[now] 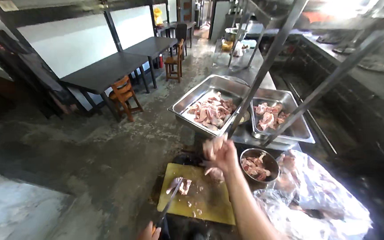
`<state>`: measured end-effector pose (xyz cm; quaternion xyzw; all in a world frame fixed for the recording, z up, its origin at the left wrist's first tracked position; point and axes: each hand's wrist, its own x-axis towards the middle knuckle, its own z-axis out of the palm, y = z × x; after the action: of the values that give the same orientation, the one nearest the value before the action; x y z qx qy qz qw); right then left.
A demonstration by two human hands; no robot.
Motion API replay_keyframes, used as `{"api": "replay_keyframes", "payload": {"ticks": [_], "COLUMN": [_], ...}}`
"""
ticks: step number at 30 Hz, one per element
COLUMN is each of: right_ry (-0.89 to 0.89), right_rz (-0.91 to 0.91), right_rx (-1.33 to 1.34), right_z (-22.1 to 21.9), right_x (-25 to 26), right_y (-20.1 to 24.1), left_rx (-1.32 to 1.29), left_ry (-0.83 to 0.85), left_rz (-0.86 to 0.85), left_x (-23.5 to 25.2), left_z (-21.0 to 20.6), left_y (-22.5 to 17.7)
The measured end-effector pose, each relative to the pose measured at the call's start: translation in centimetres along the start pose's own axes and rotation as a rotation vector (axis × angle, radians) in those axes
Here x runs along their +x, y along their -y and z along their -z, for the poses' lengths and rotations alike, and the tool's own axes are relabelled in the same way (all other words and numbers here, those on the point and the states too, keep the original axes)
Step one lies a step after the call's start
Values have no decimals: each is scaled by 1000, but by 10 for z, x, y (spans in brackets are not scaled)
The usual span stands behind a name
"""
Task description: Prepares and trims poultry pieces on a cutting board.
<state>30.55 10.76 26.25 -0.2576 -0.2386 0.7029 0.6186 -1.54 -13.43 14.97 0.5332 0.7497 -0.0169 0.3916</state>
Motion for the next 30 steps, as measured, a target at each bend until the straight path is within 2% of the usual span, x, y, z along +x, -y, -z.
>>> {"api": "replay_keyframes", "payload": {"ticks": [3,5,7,9,10,11,13,15,17,21,26,28,30], "right_ry": [100,-86,-298,-273,-247,-194,-107,-95,-94,-16,15,-24,-136], "right_rz": [76,76,140,188,168,91,-188,-453,-578,-502,-442,-384,-340], "right_rx": [-20,-272,-541,-749,-847,-954,-1262,-1567,-1676,-1779,-1745,-1760,-1745], "right_z": [-44,-61,-56,-35,-19,3,60,111,124,119,121,126,132], "right_x": [67,89,86,56,31,3,-56,-104,-134,-139,-132,-125,-106], "right_y": [72,102,102,77,51,17,-64,-146,-194,-215,-213,-209,-201], "left_rx": [-3,11,27,27,28,35,70,105,125,94,-211,-306,-391], "left_ry": [39,46,40,49,61,86,150,195,215,284,460,512,524], "left_rz": [20,13,11,24,30,33,40,40,45,55,172,214,231], "left_x": [14,17,16,16,15,15,15,14,17,40,59,62,61], "left_z": [3,4,0,-3,-5,-7,-10,-13,-16,-25,-46,-59,-72], "left_y": [-16,-25,-24,-20,-16,-10,4,16,25,40,56,63,68]}}
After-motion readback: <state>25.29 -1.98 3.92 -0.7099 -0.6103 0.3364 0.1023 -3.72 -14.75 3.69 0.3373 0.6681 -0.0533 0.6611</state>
